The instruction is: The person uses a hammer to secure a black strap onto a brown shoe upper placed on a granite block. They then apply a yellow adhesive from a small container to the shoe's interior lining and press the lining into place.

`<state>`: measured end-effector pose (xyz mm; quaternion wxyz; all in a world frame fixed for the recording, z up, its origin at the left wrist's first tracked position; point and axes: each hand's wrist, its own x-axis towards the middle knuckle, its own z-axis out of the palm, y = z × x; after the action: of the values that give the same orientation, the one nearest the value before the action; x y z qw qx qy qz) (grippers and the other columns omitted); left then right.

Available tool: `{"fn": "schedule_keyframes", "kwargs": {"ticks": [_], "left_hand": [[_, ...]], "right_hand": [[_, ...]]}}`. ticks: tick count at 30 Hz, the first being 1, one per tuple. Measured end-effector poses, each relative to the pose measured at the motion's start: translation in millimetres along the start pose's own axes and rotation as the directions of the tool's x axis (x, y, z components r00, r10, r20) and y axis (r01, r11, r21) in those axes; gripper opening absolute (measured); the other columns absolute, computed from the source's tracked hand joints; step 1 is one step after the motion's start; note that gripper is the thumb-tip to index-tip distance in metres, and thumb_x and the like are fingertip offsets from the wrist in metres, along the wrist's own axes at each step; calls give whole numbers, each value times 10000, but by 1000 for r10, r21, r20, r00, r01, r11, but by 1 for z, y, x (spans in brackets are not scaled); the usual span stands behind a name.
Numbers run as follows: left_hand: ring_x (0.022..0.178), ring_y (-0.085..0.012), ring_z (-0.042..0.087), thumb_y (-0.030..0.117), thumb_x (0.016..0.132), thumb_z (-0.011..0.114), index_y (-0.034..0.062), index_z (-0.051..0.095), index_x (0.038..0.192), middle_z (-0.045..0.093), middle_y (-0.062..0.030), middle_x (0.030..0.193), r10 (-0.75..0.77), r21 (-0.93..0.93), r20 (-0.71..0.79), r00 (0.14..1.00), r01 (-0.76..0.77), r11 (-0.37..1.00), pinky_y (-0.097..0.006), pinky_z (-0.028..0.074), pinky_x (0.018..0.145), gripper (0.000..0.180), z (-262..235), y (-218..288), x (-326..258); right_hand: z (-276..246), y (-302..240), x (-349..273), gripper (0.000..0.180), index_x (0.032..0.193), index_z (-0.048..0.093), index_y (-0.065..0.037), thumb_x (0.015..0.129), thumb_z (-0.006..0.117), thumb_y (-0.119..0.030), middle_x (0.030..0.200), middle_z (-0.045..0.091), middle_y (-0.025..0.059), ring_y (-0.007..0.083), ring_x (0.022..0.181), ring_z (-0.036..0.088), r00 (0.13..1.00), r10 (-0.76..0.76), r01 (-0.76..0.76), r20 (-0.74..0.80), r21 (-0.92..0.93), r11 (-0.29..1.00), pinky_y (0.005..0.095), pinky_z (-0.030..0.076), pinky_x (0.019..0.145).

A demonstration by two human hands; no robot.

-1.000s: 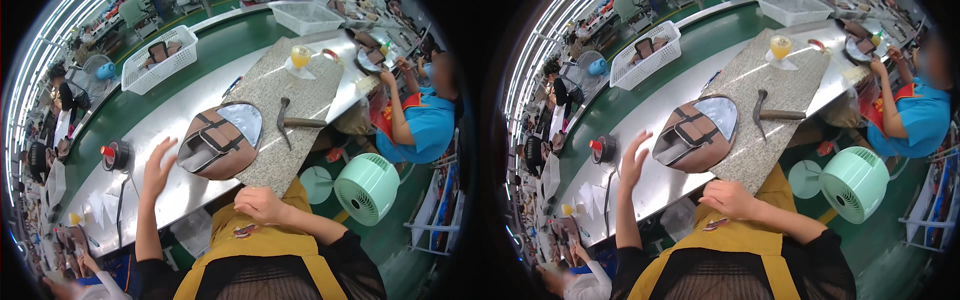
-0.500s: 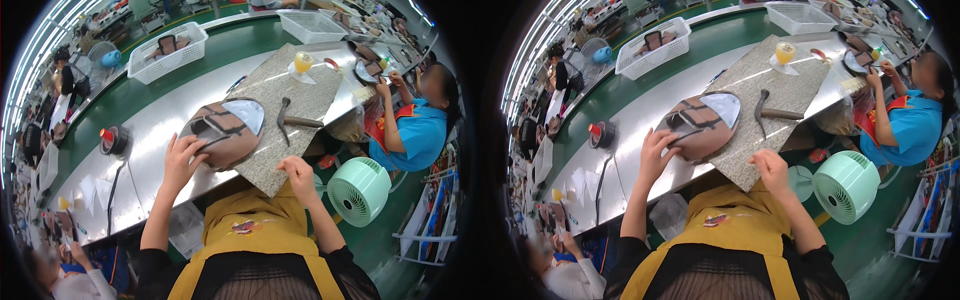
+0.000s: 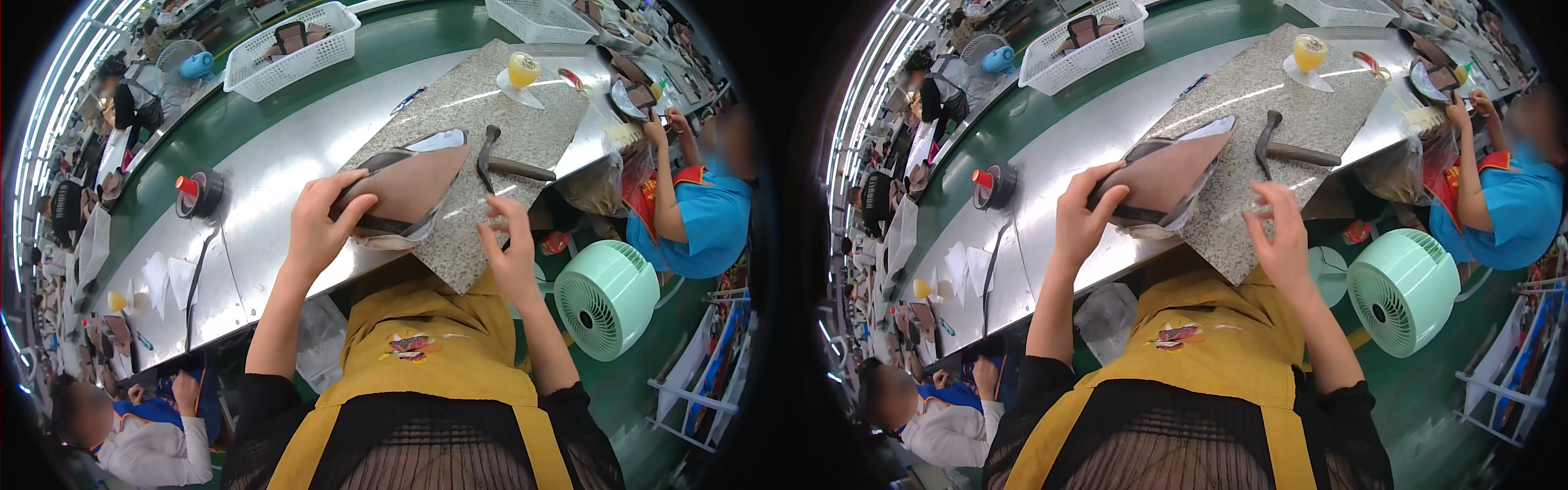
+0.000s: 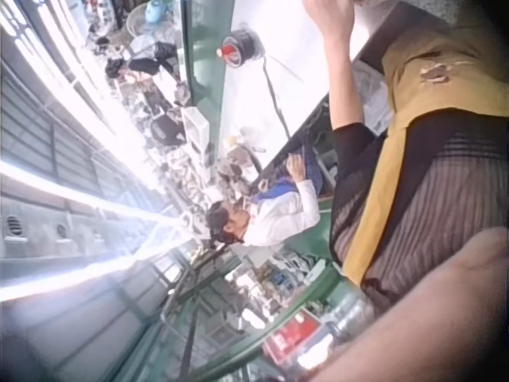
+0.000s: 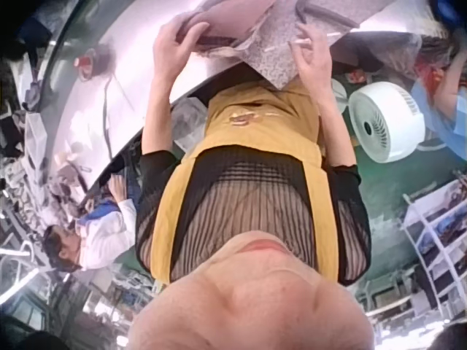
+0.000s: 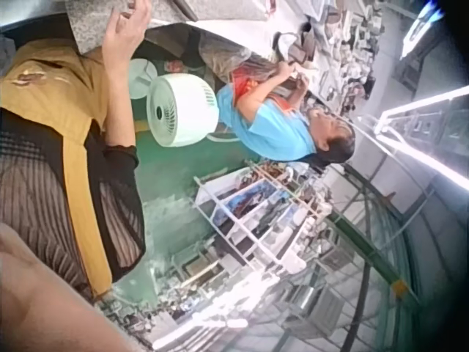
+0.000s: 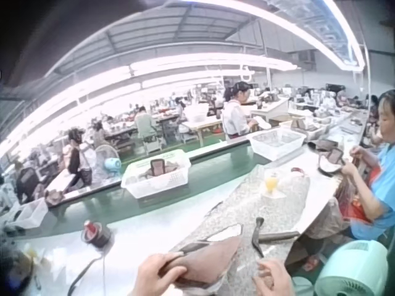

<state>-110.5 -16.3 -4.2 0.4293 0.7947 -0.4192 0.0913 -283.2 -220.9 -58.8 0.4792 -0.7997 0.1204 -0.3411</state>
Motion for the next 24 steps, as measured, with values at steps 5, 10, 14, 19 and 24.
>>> {"fn": "schedule_keyframes", "kwargs": {"ticks": [5, 10, 14, 19, 24], "left_hand": [[802, -159, 617, 206, 846, 687, 40, 654, 1048, 685, -78, 895, -156, -256, 57, 986, 166, 952, -270, 479, 748, 264, -21, 15, 19], [811, -83, 576, 232, 883, 645, 10, 658, 1038, 658, -28, 871, -207, -362, 196, 959, 267, 893, -230, 462, 753, 271, -55, 14, 37], [932, -102, 562, 234, 929, 586, 23, 633, 1131, 637, -48, 1017, -248, -496, 234, 940, 335, 801, -231, 448, 818, 296, -67, -9, 44], [1229, -200, 462, 319, 946, 533, 34, 547, 1275, 514, -103, 1310, -40, -271, -34, 999, 29, 962, -322, 390, 1000, 435, -57, -14, 16], [1275, -258, 443, 365, 905, 594, 61, 536, 1298, 470, -138, 1370, 43, -194, 55, 998, -31, 981, -384, 374, 1036, 500, -46, 9, -22]], "right_hand": [[5, -24, 47, 500, 1248, 536, -81, 772, 662, 6, 1279, 486, 145, 328, 1145, 492, 914, -404, 396, 24, -264, 880, 405, 398, 969], [18, -51, 94, 455, 1187, 588, -103, 753, 649, 24, 1213, 554, 85, 309, 1156, 495, 803, -566, 596, 187, -251, 763, 424, 381, 993], [29, -71, 106, 313, 1101, 633, -91, 800, 626, -2, 1003, 658, 85, 286, 953, 609, 815, -520, 555, 257, -84, 828, 374, 458, 861], [40, -81, 112, 145, 986, 676, -84, 860, 604, -82, 884, 688, 81, 269, 814, 646, 884, -443, 466, 149, -205, 861, 349, 466, 753], [39, -85, 114, 147, 988, 675, -90, 861, 602, -81, 889, 687, 70, 264, 811, 631, 889, -424, 456, 173, -246, 855, 348, 449, 810]]}}
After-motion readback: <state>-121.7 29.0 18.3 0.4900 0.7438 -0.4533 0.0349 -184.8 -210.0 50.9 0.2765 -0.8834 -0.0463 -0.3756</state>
